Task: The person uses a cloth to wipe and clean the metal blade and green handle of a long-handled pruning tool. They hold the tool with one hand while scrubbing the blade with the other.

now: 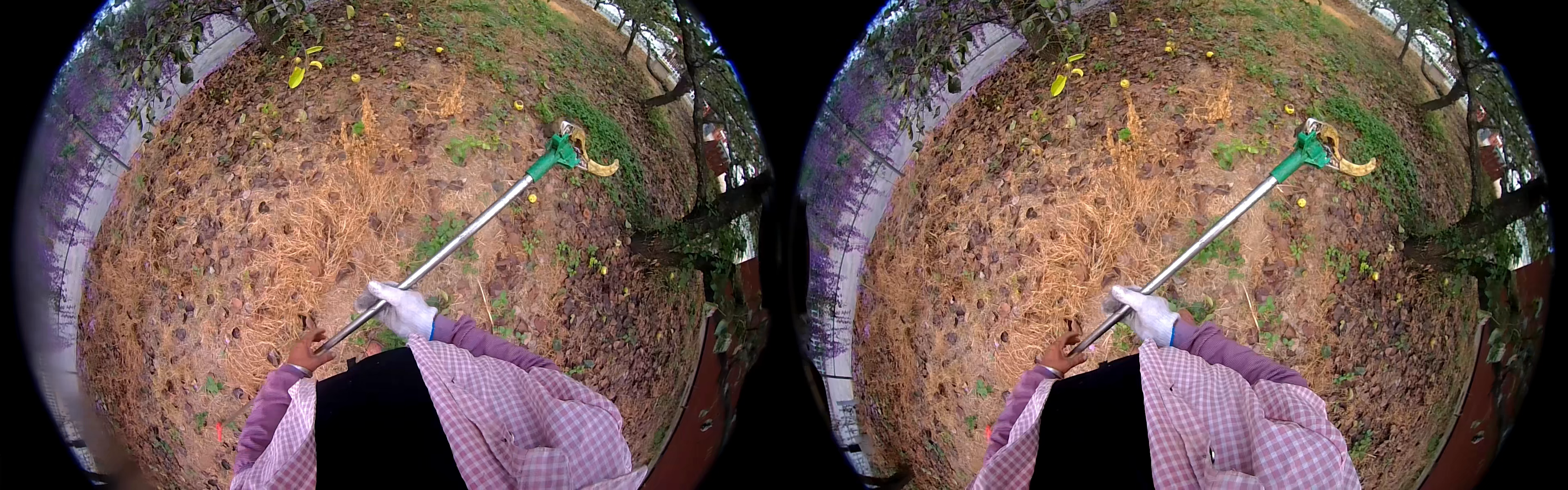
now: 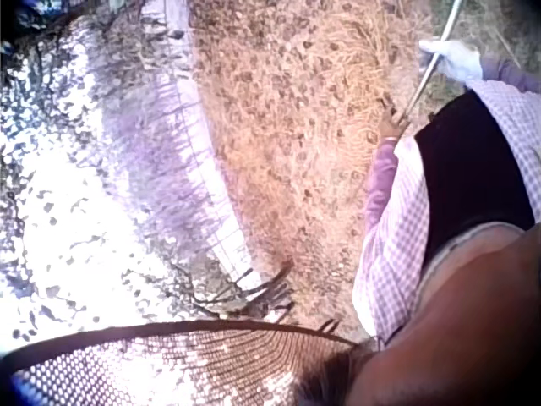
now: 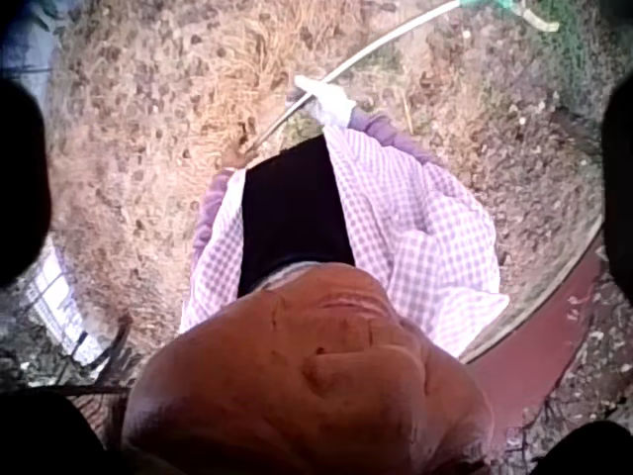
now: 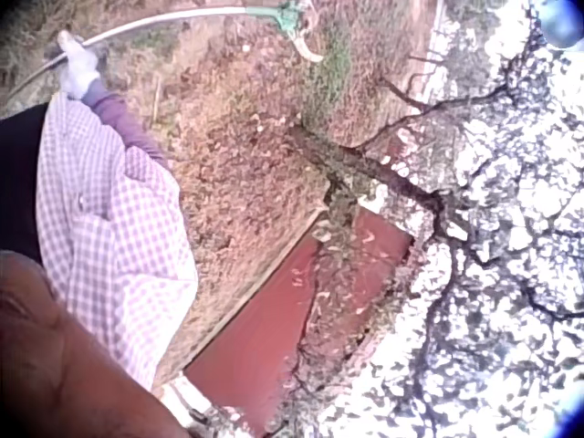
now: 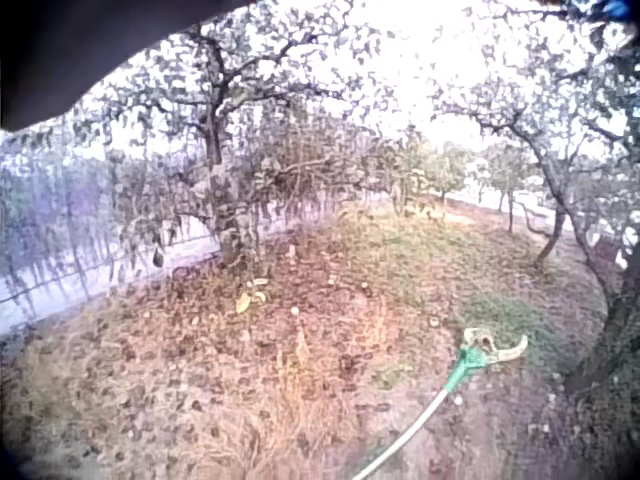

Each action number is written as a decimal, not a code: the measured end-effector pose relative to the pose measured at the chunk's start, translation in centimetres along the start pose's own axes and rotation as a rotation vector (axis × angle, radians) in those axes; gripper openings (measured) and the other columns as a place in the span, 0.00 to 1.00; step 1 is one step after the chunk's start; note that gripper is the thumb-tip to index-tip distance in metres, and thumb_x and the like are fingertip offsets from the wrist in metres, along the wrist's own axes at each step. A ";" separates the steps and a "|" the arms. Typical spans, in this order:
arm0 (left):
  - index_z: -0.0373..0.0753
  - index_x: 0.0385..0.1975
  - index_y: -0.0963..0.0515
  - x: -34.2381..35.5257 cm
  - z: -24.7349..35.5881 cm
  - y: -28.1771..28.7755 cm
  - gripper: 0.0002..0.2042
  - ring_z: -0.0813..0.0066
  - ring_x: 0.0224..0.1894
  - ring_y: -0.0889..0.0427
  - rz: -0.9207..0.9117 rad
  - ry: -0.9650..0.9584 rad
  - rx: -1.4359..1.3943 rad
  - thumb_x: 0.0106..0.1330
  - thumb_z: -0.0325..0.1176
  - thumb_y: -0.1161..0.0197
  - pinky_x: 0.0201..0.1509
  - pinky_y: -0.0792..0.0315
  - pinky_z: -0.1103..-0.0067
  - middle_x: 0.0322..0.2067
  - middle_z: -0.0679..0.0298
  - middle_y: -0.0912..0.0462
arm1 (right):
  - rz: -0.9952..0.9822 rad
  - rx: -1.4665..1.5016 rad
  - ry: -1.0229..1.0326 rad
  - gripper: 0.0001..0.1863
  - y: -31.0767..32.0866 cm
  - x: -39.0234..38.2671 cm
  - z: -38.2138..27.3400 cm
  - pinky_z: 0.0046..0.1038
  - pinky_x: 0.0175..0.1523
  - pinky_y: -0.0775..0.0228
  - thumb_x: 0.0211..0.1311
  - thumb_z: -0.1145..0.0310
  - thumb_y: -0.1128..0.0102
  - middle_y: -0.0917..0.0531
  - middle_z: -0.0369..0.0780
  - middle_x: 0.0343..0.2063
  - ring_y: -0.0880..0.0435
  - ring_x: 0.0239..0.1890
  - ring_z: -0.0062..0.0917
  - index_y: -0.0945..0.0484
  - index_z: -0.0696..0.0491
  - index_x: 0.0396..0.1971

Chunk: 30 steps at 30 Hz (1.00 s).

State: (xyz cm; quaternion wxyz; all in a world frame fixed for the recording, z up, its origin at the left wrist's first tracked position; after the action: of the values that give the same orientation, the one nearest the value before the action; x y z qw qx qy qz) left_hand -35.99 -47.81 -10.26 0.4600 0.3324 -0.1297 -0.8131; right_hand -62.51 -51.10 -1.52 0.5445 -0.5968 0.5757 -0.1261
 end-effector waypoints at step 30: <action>0.43 0.21 0.17 2.2 0.3 -3.8 0.09 0.82 0.13 0.27 0.235 0.210 -0.037 0.50 0.41 0.30 0.21 0.32 0.81 0.09 0.68 0.26 | 0.302 -1.811 0.454 0.17 1.3 -10.4 -42.8 0.23 0.55 0.34 0.66 0.64 0.54 0.22 0.38 0.45 0.22 0.43 0.24 0.30 0.53 0.52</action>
State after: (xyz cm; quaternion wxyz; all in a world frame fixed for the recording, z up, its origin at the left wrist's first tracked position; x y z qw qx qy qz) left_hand -39.50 -47.57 -12.95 0.5691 0.3894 -0.1041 -0.7167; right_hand -99.64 -63.83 18.44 -0.2406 -0.6730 0.6179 0.3276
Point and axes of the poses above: each hand's wrist, its own x-axis towards the middle knuckle, its own y-axis out of the back of the hand, z = x × y, the point moved 5 cm from there along x, towards the middle knuckle
